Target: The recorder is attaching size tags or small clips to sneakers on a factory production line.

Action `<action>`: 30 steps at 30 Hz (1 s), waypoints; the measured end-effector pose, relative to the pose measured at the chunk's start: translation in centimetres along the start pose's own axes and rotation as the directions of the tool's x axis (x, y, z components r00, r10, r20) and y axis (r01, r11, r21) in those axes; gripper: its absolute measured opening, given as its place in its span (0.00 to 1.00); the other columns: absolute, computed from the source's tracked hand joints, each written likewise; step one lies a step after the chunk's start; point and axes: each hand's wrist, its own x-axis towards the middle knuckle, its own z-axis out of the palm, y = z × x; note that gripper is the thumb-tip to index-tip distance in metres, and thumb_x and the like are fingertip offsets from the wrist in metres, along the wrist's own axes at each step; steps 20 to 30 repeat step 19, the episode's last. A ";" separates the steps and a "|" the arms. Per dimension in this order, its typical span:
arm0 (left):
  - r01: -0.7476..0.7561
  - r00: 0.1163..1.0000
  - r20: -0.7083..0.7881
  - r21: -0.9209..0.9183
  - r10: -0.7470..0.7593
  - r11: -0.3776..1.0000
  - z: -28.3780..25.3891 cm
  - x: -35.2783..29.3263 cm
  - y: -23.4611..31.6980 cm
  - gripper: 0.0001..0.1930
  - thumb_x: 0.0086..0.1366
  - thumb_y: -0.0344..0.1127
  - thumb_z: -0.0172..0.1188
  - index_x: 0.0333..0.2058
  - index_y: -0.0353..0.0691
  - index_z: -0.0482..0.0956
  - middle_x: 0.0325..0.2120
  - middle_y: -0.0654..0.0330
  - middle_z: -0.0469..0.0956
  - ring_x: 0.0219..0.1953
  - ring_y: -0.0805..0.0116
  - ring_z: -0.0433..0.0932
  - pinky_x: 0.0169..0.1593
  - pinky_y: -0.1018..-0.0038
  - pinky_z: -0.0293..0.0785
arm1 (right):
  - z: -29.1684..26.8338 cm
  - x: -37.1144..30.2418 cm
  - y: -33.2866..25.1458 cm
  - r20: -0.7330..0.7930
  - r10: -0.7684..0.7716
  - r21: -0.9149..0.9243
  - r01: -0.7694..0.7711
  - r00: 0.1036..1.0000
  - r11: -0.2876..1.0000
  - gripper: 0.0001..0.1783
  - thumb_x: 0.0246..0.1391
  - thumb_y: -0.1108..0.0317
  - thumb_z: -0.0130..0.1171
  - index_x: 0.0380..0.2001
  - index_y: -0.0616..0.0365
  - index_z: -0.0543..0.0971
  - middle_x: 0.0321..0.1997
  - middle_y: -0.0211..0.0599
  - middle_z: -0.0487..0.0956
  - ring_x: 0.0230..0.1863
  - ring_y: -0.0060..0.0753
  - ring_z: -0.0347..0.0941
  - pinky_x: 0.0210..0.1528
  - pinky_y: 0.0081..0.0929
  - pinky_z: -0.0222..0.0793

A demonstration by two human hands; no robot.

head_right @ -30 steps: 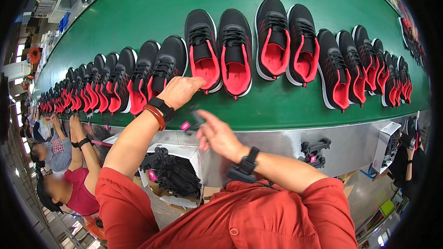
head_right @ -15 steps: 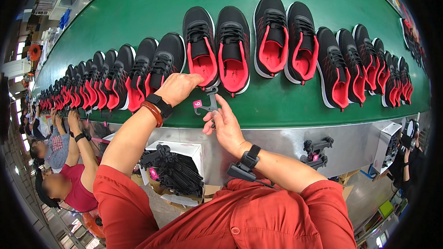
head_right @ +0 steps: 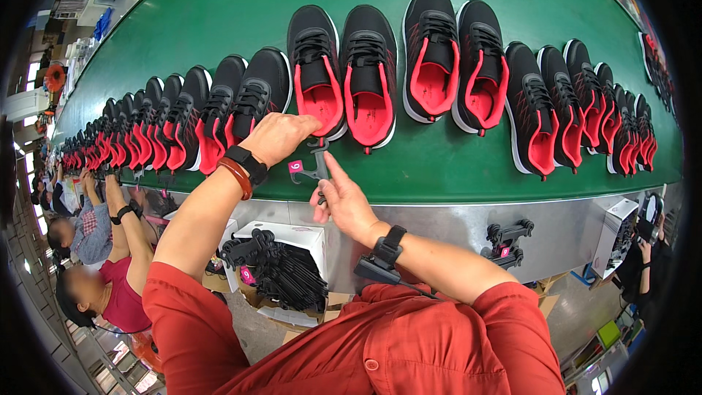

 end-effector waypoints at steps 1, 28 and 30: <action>-0.012 1.000 0.013 -0.005 0.012 1.000 0.1 -0.2 -0.2 0.10 0.59 0.28 0.53 0.39 0.39 0.78 0.33 0.55 0.81 0.33 0.55 0.82 0.36 0.63 0.78 | 0.2 -0.3 -0.8 0.020 0.037 -0.081 -0.036 0.999 0.996 0.32 0.68 0.70 0.40 0.72 0.51 0.46 0.28 0.35 0.75 0.21 0.24 0.72 0.28 0.21 0.72; 0.177 0.975 0.154 -0.085 -0.163 0.980 -0.6 -1.8 4.0 0.29 0.52 0.26 0.58 0.55 0.51 0.70 0.39 0.46 0.74 0.32 0.45 0.79 0.36 0.56 0.76 | -10.0 1.1 -10.1 0.334 -0.084 -0.909 0.297 0.939 -0.292 0.23 0.56 0.74 0.50 0.57 0.54 0.70 0.63 0.46 0.69 0.42 0.48 0.80 0.42 0.35 0.76; 0.177 0.975 0.154 -0.085 -0.163 0.980 -0.6 -1.8 4.0 0.29 0.52 0.26 0.58 0.55 0.51 0.70 0.39 0.46 0.74 0.32 0.45 0.79 0.36 0.56 0.76 | -10.0 1.1 -10.1 0.334 -0.084 -0.909 0.297 0.939 -0.292 0.23 0.56 0.74 0.50 0.57 0.54 0.70 0.63 0.46 0.69 0.42 0.48 0.80 0.42 0.35 0.76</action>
